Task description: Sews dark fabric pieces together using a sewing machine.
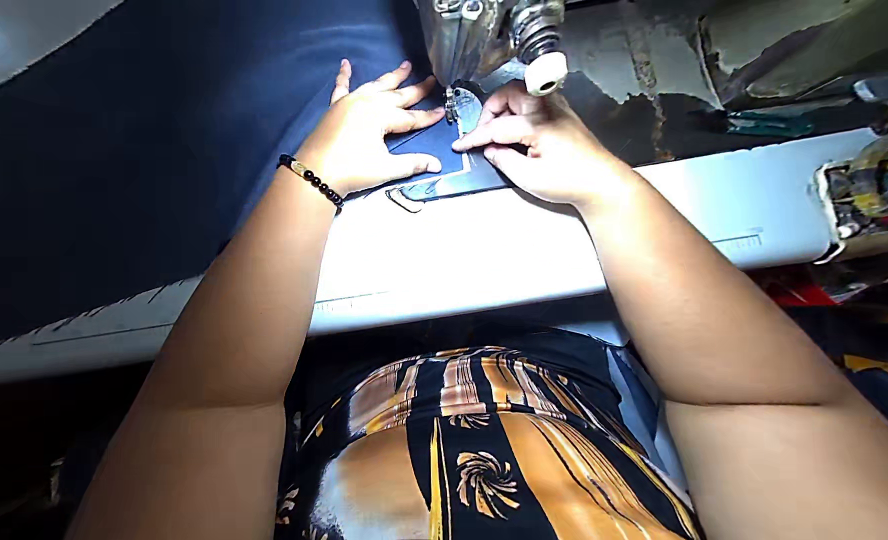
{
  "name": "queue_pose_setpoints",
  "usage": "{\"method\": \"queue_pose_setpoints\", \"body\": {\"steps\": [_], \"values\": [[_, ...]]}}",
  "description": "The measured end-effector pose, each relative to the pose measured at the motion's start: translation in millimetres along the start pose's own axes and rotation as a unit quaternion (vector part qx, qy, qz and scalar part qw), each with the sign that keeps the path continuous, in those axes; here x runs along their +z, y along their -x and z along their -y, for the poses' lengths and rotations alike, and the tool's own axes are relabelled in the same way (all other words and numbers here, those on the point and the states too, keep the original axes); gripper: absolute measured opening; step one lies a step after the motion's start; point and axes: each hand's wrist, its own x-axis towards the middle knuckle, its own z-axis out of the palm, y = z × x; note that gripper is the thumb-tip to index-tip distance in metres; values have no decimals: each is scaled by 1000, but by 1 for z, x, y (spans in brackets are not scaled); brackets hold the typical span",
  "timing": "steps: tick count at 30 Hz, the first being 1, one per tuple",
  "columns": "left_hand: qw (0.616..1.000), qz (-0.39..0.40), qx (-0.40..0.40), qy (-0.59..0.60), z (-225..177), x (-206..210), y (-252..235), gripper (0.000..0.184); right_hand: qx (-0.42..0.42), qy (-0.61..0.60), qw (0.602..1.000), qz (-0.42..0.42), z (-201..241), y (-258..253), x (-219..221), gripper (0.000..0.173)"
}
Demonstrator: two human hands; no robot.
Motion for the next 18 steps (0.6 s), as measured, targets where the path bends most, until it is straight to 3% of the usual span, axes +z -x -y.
{"method": "queue_pose_setpoints", "body": {"steps": [18], "values": [[1000,3,-1,-5,-5,-1,2,71,-33,4,999,-16,1,5,1,34]]}}
